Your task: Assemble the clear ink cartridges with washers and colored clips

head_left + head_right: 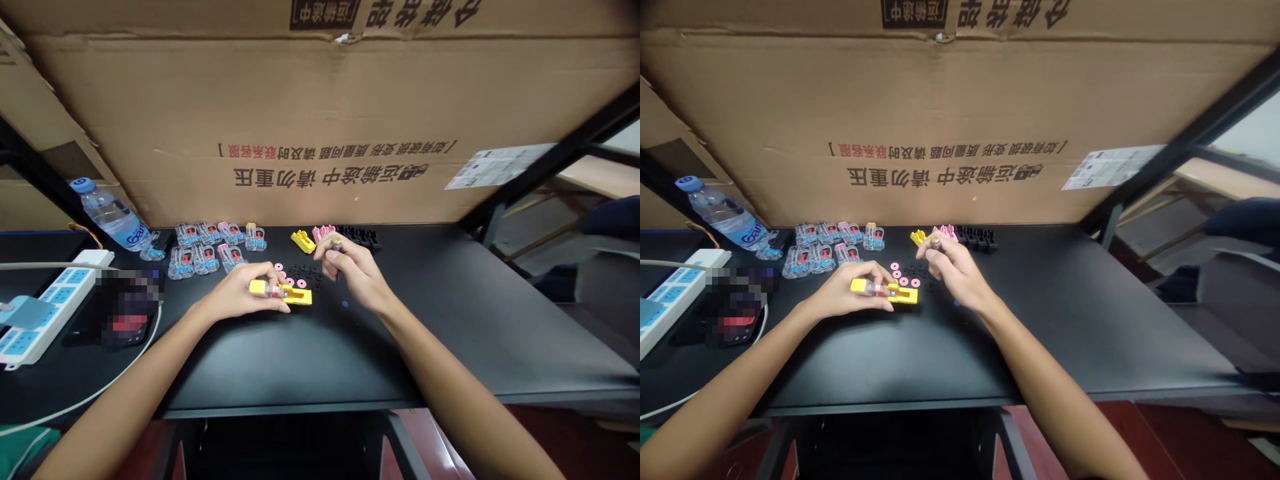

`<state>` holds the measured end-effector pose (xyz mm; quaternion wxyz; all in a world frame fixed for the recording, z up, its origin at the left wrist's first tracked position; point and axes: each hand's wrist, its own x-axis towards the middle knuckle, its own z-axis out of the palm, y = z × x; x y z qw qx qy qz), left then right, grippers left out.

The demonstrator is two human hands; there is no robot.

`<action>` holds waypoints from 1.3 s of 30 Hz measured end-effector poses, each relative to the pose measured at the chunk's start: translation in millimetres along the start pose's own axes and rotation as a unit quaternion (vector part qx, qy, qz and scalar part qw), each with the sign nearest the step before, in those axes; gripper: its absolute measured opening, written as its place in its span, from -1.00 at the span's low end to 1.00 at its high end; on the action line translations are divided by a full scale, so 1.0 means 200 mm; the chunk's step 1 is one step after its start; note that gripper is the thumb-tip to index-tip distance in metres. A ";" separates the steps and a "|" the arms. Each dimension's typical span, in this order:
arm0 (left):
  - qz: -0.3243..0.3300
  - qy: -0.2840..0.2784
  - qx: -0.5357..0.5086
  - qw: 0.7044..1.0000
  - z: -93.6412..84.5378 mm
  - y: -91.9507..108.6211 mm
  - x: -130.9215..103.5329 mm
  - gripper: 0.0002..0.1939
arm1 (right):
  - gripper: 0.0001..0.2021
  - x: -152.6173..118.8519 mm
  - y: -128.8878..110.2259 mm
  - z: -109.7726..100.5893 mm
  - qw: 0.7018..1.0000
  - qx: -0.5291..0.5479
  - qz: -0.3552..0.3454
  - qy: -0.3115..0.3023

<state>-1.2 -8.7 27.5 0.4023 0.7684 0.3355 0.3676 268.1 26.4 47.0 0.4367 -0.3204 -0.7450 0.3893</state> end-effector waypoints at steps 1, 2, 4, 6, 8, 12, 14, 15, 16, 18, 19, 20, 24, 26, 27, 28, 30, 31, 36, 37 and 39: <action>-0.002 -0.018 0.015 1.000 0.00 -0.01 0.00 -0.54 | -0.73 0.00 -0.01 0.00 1.000 -0.008 -0.004 0.007; -0.005 -0.035 0.030 0.999 0.00 -0.01 -0.01 -0.54 | -0.72 0.00 -0.02 0.00 0.999 -0.023 -0.020 0.011; -0.019 -0.065 0.053 0.996 0.01 -0.03 -0.01 -0.57 | -0.68 0.00 -0.03 0.01 0.997 -0.056 -0.055 0.007; -0.039 -0.079 0.061 0.994 0.02 -0.05 -0.02 -0.57 | -0.64 0.00 -0.04 0.02 0.996 -0.068 -0.059 -0.018; -0.061 -0.077 0.062 0.993 0.02 -0.07 -0.02 -0.55 | -0.60 -0.01 -0.03 0.03 0.995 -0.065 -0.041 -0.056; -0.076 -0.067 0.053 0.993 0.03 -0.09 -0.01 -0.53 | -0.57 -0.01 0.00 0.04 0.995 -0.053 -0.017 -0.079; -0.075 -0.065 0.041 0.994 0.02 -0.10 -0.01 -0.53 | -0.58 -0.01 0.00 0.04 0.996 -0.047 -0.013 -0.070; -0.074 -0.062 0.037 0.995 0.02 -0.10 -0.01 -0.53 | -0.58 -0.01 0.00 0.04 0.997 -0.047 -0.015 -0.065; -0.074 -0.059 0.036 0.995 0.02 -0.10 -0.01 -0.53 | -0.59 -0.01 0.00 0.04 0.997 -0.048 -0.019 -0.059; -0.074 -0.053 0.037 0.995 0.02 -0.10 -0.01 -0.53 | -0.61 -0.01 -0.01 0.04 0.997 -0.048 -0.027 -0.052; -0.075 -0.052 0.038 0.995 0.02 -0.11 -0.01 -0.54 | -0.63 -0.02 -0.02 0.04 0.997 -0.045 -0.030 -0.051; -0.075 -0.051 0.037 0.995 0.03 -0.11 -0.01 -0.54 | -0.65 -0.02 -0.02 0.04 0.997 -0.038 -0.031 -0.052; -0.090 -0.047 -0.003 0.995 0.04 -0.12 -0.01 -0.49 | -0.81 -0.02 0.00 0.04 0.996 -0.020 -0.063 -0.065; -0.104 -0.047 -0.035 0.993 0.05 -0.12 -0.01 -0.45 | -0.87 -0.02 0.00 0.04 0.993 -0.034 -0.090 -0.073; -0.111 -0.048 -0.048 0.991 0.05 -0.12 -0.01 -0.44 | -0.90 -0.02 0.00 0.04 0.991 -0.041 -0.102 -0.076; -0.118 -0.049 -0.059 0.990 0.05 -0.13 -0.01 -0.43 | -0.91 -0.02 -0.01 0.04 0.990 -0.044 -0.112 -0.079; -0.128 -0.051 -0.077 0.987 0.05 -0.13 -0.01 -0.42 | -0.91 -0.02 -0.02 0.04 0.987 -0.038 -0.127 -0.088; -0.133 -0.053 -0.085 0.986 0.05 -0.14 0.00 -0.41 | -0.90 -0.02 -0.02 0.04 0.986 -0.034 -0.133 -0.092; -0.139 -0.058 -0.091 0.984 0.04 -0.15 0.00 -0.40 | -0.89 -0.02 -0.03 0.03 0.983 -0.022 -0.135 -0.118; -0.137 -0.056 -0.086 0.985 0.04 -0.16 0.00 -0.40 | -0.90 -0.02 -0.03 0.03 0.984 -0.019 -0.130 -0.124; -0.133 -0.054 -0.075 0.987 0.04 -0.16 0.00 -0.40 | -0.89 -0.02 -0.04 0.03 0.983 -0.013 -0.116 -0.139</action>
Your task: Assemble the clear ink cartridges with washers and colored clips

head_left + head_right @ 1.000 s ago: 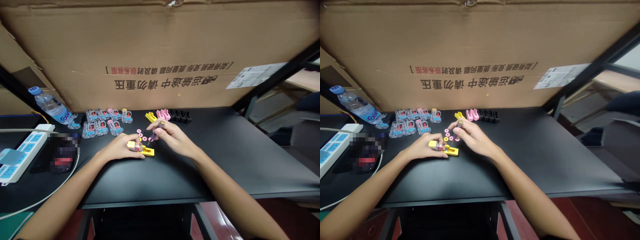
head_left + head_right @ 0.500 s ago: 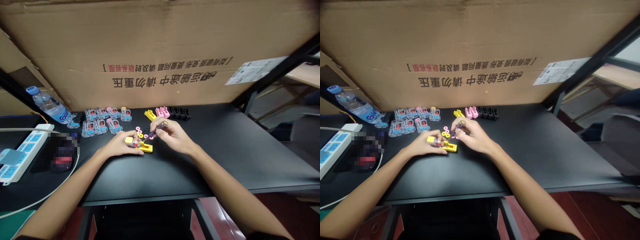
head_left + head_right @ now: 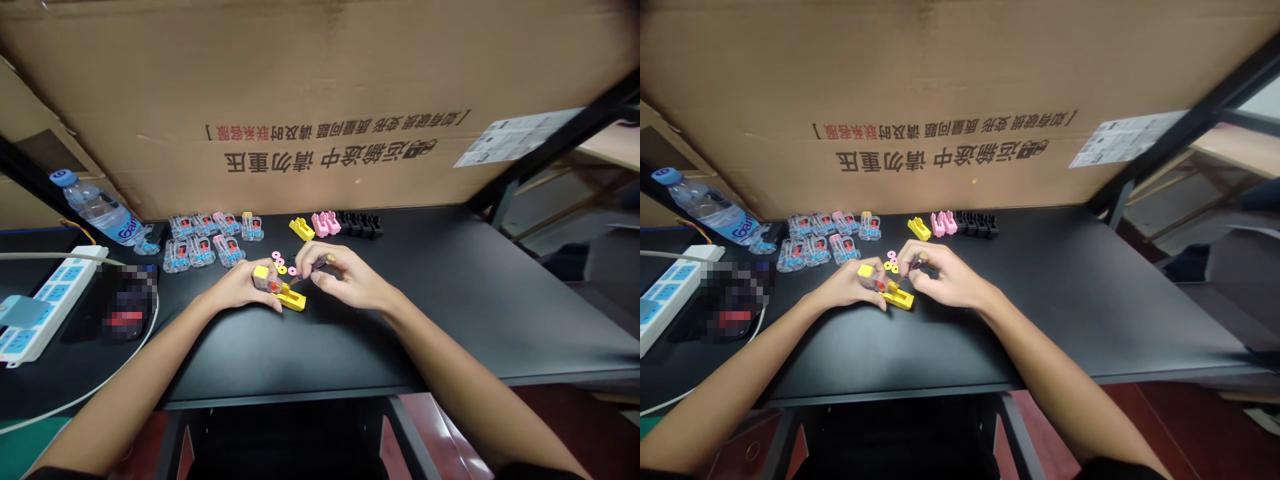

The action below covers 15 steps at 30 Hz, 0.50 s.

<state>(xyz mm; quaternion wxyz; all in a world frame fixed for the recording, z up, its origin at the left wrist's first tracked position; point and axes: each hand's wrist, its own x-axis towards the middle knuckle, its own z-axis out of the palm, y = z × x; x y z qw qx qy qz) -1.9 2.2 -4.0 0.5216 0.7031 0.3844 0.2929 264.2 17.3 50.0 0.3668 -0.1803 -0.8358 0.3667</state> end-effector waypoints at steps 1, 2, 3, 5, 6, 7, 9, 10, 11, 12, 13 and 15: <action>0.002 0.001 0.004 1.000 0.00 0.00 0.00 -0.40 | -0.87 0.00 0.00 0.00 1.000 0.003 0.009 -0.007; 0.005 0.000 0.007 1.000 0.00 -0.01 0.00 -0.41 | -0.86 0.00 0.00 0.00 1.000 0.003 0.019 -0.011; 0.007 0.000 0.010 1.000 0.00 -0.01 0.00 -0.41 | -0.86 0.00 0.00 0.00 1.000 0.003 0.029 -0.010; 0.012 0.001 0.018 1.000 -0.01 -0.01 0.00 -0.42 | -0.85 0.00 0.01 0.01 0.999 0.000 0.044 0.008; 0.014 0.003 0.023 1.000 -0.01 -0.01 0.00 -0.43 | -0.83 0.00 0.02 0.02 0.999 -0.004 0.048 0.023; 0.016 0.006 0.029 0.999 -0.01 -0.01 0.00 -0.43 | -0.80 0.00 0.03 0.03 0.998 -0.007 0.049 0.039; 0.016 0.009 0.041 0.999 -0.01 0.00 0.00 -0.44 | -0.72 0.00 0.04 0.04 0.996 -0.008 0.048 0.069; 0.016 0.009 0.043 0.999 -0.01 0.00 0.00 -0.44 | -0.70 0.00 0.04 0.04 0.995 -0.001 0.050 0.081; 0.016 0.008 0.043 0.999 -0.01 0.00 0.00 -0.44 | -0.69 -0.01 0.04 0.04 0.994 0.014 0.056 0.090; 0.015 0.007 0.042 0.999 -0.01 0.00 0.00 -0.44 | -0.69 -0.01 0.04 0.04 0.993 0.034 0.067 0.096; 0.015 0.005 0.039 0.999 -0.01 0.00 0.00 -0.44 | -0.69 -0.01 0.03 0.04 0.990 0.057 0.080 0.097; 0.016 0.003 0.040 0.999 0.00 0.00 0.00 -0.44 | -0.69 -0.01 0.01 0.03 0.986 0.099 0.102 0.086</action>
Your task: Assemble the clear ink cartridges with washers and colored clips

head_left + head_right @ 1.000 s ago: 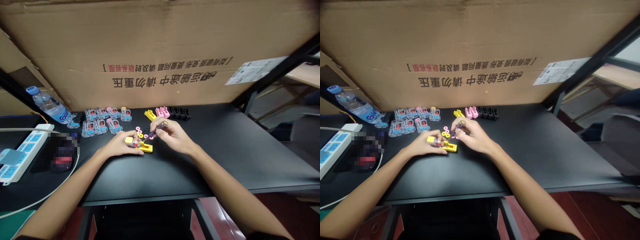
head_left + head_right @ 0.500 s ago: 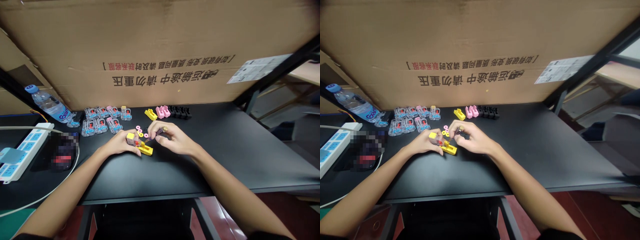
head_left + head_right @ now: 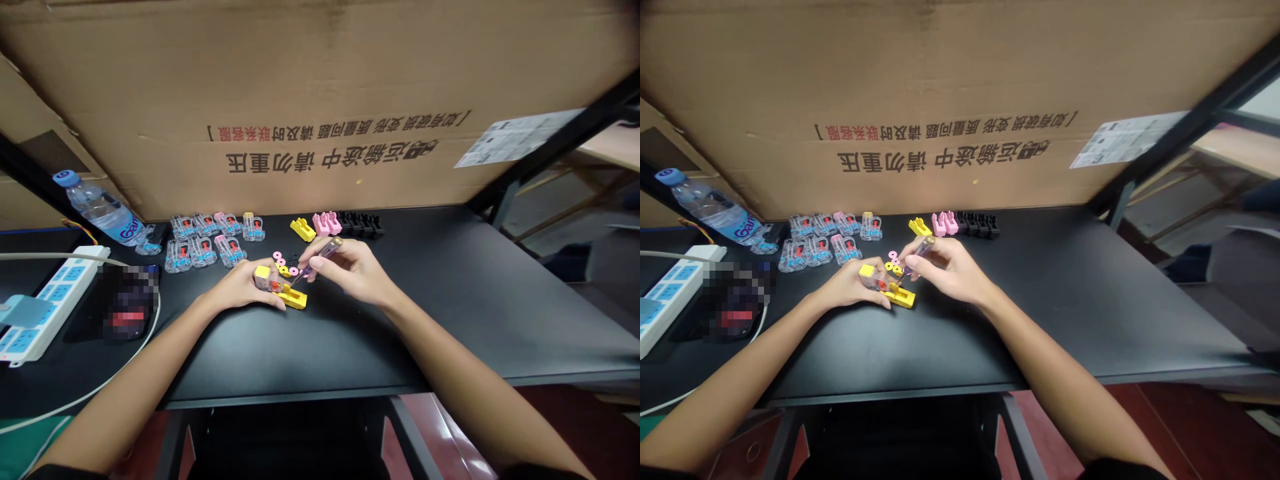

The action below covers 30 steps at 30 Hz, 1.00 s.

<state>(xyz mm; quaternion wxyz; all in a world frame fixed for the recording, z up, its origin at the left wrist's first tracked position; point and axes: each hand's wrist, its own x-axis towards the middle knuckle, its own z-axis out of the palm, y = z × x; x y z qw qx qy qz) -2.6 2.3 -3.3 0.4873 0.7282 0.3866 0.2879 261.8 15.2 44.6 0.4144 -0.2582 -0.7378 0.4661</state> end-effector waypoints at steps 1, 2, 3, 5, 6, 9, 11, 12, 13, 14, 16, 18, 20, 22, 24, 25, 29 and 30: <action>-0.001 0.000 0.003 1.000 0.00 0.00 0.00 -0.44 | -0.70 0.00 -0.01 0.00 1.000 0.013 0.007 -0.011; -0.001 0.001 0.006 1.000 0.00 0.00 0.00 -0.44 | -0.70 0.00 -0.01 0.00 0.999 0.020 0.009 -0.024; -0.002 0.001 0.009 1.000 0.00 0.00 0.00 -0.45 | -0.72 -0.01 -0.01 0.00 0.999 0.023 0.009 -0.038; 0.000 0.002 0.014 1.000 0.00 0.01 0.00 -0.46 | -0.75 -0.01 -0.01 0.00 0.998 0.016 0.005 -0.061; 0.003 0.003 0.015 1.000 0.00 0.01 0.00 -0.46 | -0.77 -0.01 -0.01 0.01 0.997 0.009 0.001 -0.071; 0.015 0.007 0.022 1.000 0.00 0.02 0.00 -0.46 | -0.82 -0.01 -0.01 0.02 0.996 -0.004 -0.014 -0.085; 0.021 0.009 0.026 0.999 0.00 0.02 0.00 -0.46 | -0.84 -0.01 -0.01 0.02 0.996 -0.010 -0.018 -0.087; 0.022 0.010 0.028 0.999 0.00 0.02 0.00 -0.46 | -0.84 -0.01 -0.01 0.02 0.996 -0.016 -0.020 -0.088; 0.022 0.010 0.029 0.999 0.00 0.02 0.00 -0.46 | -0.85 -0.01 -0.01 0.02 0.996 -0.021 -0.023 -0.089; 0.022 0.009 0.030 0.999 0.00 0.02 0.00 -0.46 | -0.86 -0.01 -0.02 0.02 0.995 -0.026 -0.026 -0.090; 0.023 0.007 0.030 0.999 0.00 0.02 0.00 -0.46 | -0.86 -0.01 -0.02 0.02 0.995 -0.027 -0.032 -0.090; 0.023 0.005 0.029 0.999 0.00 0.02 0.00 -0.46 | -0.86 -0.01 -0.02 0.02 0.995 -0.020 -0.036 -0.086; 0.021 0.004 0.030 0.999 0.00 0.02 0.01 -0.46 | -0.85 -0.01 -0.02 0.02 0.995 -0.018 -0.040 -0.088; 0.019 0.006 0.032 0.999 0.00 0.02 0.01 -0.45 | -0.84 -0.01 -0.02 0.02 0.994 -0.021 -0.045 -0.094; 0.018 0.008 0.033 0.999 0.00 0.02 0.01 -0.44 | -0.83 -0.01 -0.01 0.02 0.994 -0.026 -0.052 -0.096; 0.019 0.008 0.034 0.999 0.00 0.02 0.01 -0.44 | -0.83 -0.01 -0.02 0.02 0.993 -0.030 -0.055 -0.096; 0.023 0.005 0.037 0.999 0.00 0.01 0.00 -0.44 | -0.83 0.00 -0.03 0.03 0.991 -0.057 -0.072 -0.094; 0.025 0.006 0.040 0.999 0.00 0.01 0.00 -0.45 | -0.83 0.00 -0.03 0.03 0.991 -0.067 -0.076 -0.087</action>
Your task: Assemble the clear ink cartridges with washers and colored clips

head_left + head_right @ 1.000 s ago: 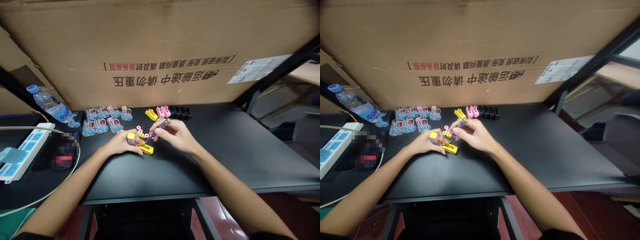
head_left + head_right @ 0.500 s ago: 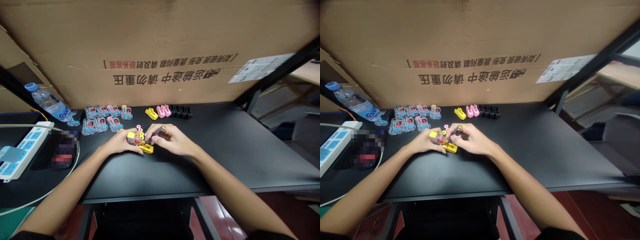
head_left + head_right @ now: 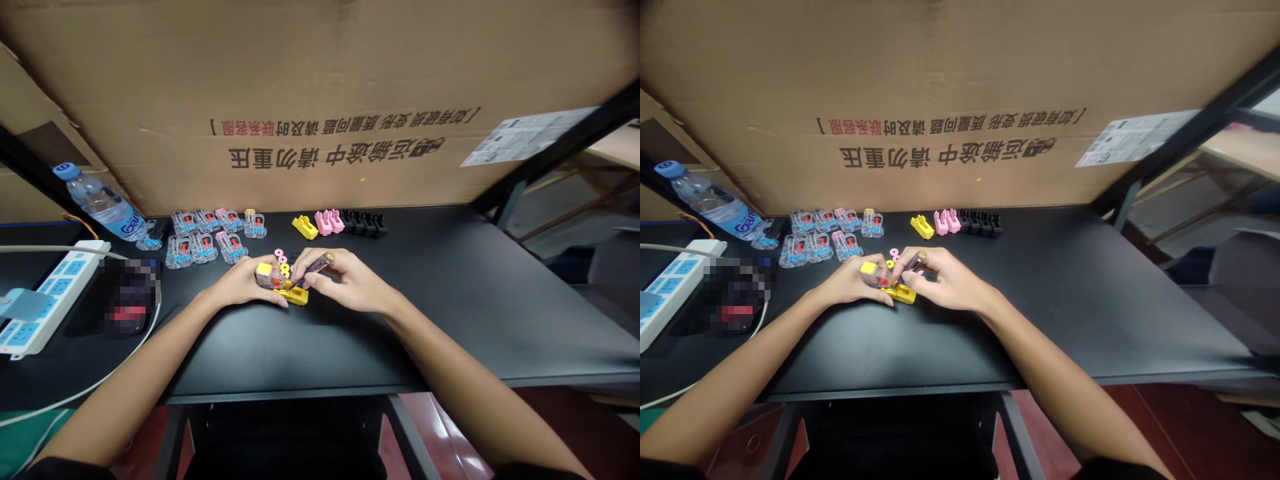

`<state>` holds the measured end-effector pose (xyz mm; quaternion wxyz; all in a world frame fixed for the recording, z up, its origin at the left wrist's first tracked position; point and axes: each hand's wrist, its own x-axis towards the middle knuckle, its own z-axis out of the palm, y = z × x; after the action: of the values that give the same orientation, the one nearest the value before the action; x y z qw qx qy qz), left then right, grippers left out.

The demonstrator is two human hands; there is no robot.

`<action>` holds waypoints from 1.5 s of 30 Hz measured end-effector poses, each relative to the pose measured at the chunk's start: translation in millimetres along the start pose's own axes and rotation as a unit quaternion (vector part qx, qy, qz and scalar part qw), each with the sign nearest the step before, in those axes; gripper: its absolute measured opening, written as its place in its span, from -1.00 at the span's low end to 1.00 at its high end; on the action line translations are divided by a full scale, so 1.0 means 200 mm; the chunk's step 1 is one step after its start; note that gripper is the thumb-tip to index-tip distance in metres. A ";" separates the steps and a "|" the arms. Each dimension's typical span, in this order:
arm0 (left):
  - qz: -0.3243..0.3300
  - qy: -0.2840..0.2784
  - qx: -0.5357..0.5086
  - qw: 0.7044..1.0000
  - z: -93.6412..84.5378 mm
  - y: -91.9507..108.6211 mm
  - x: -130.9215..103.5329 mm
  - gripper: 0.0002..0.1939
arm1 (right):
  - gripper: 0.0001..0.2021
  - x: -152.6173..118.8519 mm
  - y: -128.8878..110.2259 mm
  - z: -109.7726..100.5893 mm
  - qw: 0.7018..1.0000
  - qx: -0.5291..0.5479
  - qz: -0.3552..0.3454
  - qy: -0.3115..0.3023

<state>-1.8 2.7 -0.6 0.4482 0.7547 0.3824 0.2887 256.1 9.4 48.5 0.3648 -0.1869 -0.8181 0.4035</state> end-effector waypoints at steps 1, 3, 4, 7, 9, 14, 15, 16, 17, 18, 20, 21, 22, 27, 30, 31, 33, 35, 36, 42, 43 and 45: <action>0.003 0.002 0.004 1.000 0.00 0.00 0.00 -0.45 | -0.83 0.00 0.00 0.01 1.000 -0.010 -0.003 0.011; 0.010 0.011 0.017 1.000 0.00 0.00 0.00 -0.45 | -0.82 0.00 0.00 0.02 0.999 -0.026 -0.011 0.045; 0.014 0.015 0.023 1.000 0.00 0.00 0.00 -0.45 | -0.81 0.00 0.01 0.03 0.997 -0.030 -0.015 0.062; 0.011 0.026 0.033 0.999 0.00 0.01 0.00 -0.44 | -0.76 0.00 0.03 0.05 0.993 -0.034 -0.029 0.111; 0.002 0.039 0.026 0.999 -0.01 0.01 0.00 -0.44 | -0.76 -0.01 0.04 0.05 0.985 -0.029 -0.021 0.167; 0.036 0.111 0.035 0.993 -0.03 0.00 0.00 -0.54 | -0.69 0.00 0.06 0.02 0.958 0.005 0.051 0.281; 0.050 0.116 0.062 0.990 -0.04 -0.01 0.00 -0.58 | -0.68 0.00 0.06 0.01 0.957 0.005 0.058 0.283; 0.063 0.115 0.094 0.987 -0.05 -0.01 0.00 -0.63 | -0.67 0.00 0.06 0.01 0.958 0.001 0.062 0.281; 0.074 0.109 0.124 0.984 -0.05 -0.02 -0.01 -0.68 | -0.67 0.00 0.07 0.01 0.959 -0.003 0.064 0.275; 0.083 0.100 0.148 0.980 -0.05 -0.02 -0.01 -0.74 | -0.67 0.00 0.08 0.01 0.961 -0.006 0.066 0.267; 0.095 0.082 0.172 0.977 -0.04 -0.02 -0.01 -0.81 | -0.68 0.00 0.09 0.01 0.966 -0.009 0.066 0.250; 0.101 0.082 0.168 0.977 -0.04 -0.02 -0.01 -0.83 | -0.68 0.00 0.09 0.01 0.968 -0.009 0.065 0.242; 0.105 0.096 0.152 0.978 -0.03 -0.02 -0.01 -0.81 | -0.69 0.00 0.09 0.00 0.970 -0.010 0.063 0.235; 0.067 0.273 -0.001 0.960 -0.02 0.00 0.03 -0.58 | -0.69 0.01 0.10 -0.03 0.972 -0.064 0.057 0.218; 0.033 0.313 -0.036 0.949 -0.03 0.01 0.04 -0.50 | -0.68 0.01 0.12 -0.03 0.975 -0.111 0.058 0.184; 0.025 0.317 -0.040 0.947 -0.02 0.02 0.04 -0.50 | -0.71 0.01 0.12 -0.02 0.975 -0.130 0.055 0.171; 0.006 0.298 -0.063 0.953 0.00 0.03 0.03 -0.49 | -0.80 0.01 0.13 0.02 0.974 -0.168 0.042 0.143; -0.019 0.244 -0.091 0.965 0.04 0.06 0.02 -0.48 | -0.83 0.01 0.13 0.08 0.976 -0.185 0.032 0.110; -0.028 0.221 -0.098 0.970 0.05 0.07 0.01 -0.48 | -0.81 0.00 0.13 0.10 0.979 -0.180 0.027 0.096; -0.016 0.244 -0.087 0.966 0.07 0.08 0.01 -0.54 | -0.91 0.01 0.11 0.17 0.983 -0.130 0.014 0.132; -0.012 0.251 -0.087 0.964 0.07 0.07 0.01 -0.54 | -0.90 0.01 0.11 0.18 0.982 -0.131 0.018 0.134; -0.005 0.253 -0.089 0.963 0.05 0.06 0.02 -0.54 | -0.84 0.02 0.11 0.18 0.984 -0.128 0.027 0.120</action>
<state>11.9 -2.6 6.3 0.4038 0.6121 0.4599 0.5008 226.9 4.9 18.0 0.4222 -0.3017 -0.8079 0.2795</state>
